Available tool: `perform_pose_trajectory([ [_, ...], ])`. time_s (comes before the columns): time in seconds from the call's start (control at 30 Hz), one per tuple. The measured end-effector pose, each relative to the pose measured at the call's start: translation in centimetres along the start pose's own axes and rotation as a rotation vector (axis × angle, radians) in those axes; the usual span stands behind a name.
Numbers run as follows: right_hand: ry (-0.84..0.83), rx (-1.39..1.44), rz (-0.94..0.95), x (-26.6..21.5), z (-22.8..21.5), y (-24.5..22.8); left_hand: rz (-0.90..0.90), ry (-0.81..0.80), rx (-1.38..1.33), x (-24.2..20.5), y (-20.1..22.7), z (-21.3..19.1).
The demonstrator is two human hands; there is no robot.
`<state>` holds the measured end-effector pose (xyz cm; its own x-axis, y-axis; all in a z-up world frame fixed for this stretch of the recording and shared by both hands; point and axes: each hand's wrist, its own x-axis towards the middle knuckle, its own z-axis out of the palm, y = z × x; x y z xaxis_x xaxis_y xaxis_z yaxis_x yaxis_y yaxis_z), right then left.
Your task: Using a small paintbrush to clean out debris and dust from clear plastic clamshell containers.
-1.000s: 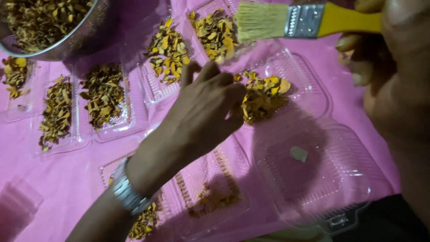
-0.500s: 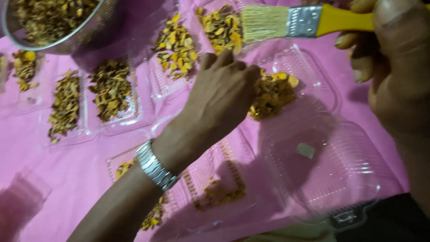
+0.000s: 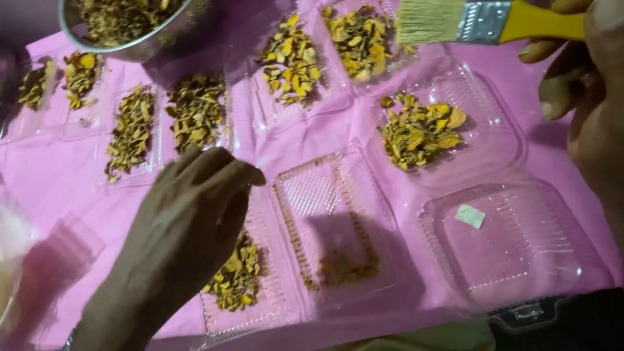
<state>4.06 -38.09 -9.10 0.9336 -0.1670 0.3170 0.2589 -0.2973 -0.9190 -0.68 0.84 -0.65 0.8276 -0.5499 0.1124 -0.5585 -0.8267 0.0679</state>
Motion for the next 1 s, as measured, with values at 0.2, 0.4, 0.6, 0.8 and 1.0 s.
perform_pose_trajectory([
  [0.2, -0.037, -0.049, -0.131, 0.1, 0.3, -0.6, -0.301, -0.081, -0.021, -4.1, 0.5, 4.4],
  [0.4, -0.003, 0.01, -0.036, -0.2, -0.6, -1.1, -0.32, -0.122, -0.066, -4.7, 1.4, 6.0],
  [0.6, 0.044, -0.091, -0.079, -3.8, -0.5, -5.6, -0.378, -0.105, -0.089, -4.2, 1.4, 6.7],
  [0.8, -0.094, -0.274, -0.25, -5.8, -3.5, -4.6, -0.487, -0.17, -0.194, -4.8, 1.2, 6.1],
  [1.0, -0.072, -0.14, 0.006, -5.9, -7.6, 1.2, -0.488, -0.169, -0.073, -4.9, 2.1, 6.0],
])
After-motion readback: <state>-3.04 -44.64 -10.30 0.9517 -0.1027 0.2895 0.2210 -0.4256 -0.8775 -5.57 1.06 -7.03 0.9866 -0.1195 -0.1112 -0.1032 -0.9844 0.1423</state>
